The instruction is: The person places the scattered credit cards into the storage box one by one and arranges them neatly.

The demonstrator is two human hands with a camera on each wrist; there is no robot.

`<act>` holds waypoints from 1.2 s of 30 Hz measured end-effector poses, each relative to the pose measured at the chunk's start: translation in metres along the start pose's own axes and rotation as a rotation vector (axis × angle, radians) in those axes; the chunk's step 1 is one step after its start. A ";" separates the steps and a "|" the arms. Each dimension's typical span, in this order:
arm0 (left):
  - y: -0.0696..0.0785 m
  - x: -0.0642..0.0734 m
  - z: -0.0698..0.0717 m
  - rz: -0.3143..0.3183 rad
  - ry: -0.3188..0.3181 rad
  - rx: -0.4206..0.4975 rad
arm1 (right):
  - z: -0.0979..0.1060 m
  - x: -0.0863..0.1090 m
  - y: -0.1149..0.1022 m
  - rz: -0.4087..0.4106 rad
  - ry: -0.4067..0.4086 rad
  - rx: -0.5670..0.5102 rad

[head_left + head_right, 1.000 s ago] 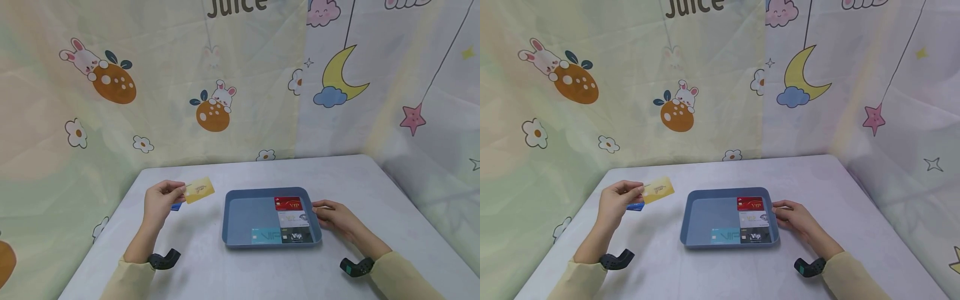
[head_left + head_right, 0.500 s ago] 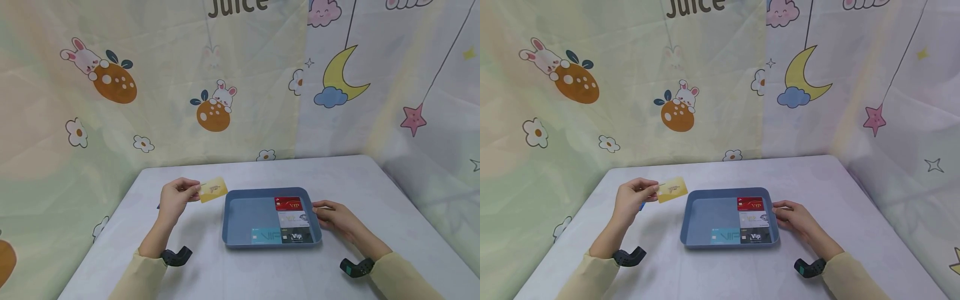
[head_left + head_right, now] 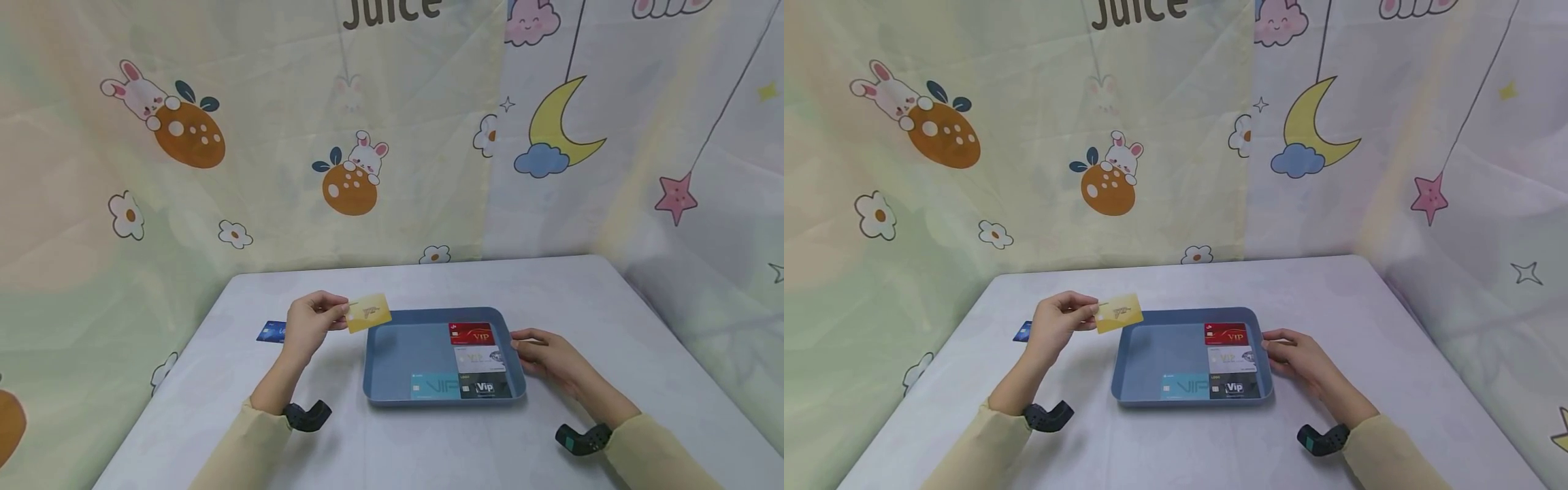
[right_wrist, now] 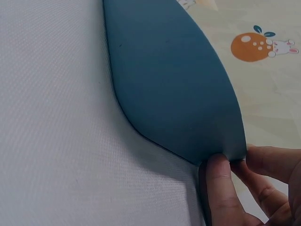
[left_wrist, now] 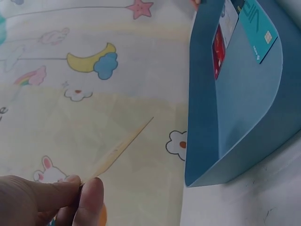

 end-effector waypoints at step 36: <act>-0.024 0.000 -0.051 -0.004 -0.164 -0.112 | -0.002 -0.001 0.003 0.000 0.012 0.020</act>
Point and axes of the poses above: each hand's wrist, its own x-axis away from the middle knuckle, its own z-axis out of the back of the hand, y = z × x, the point moved 3 cm from there along -x, towards the middle knuckle, and after that the axes turned 7 degrees about x, right-handed, at the moved point
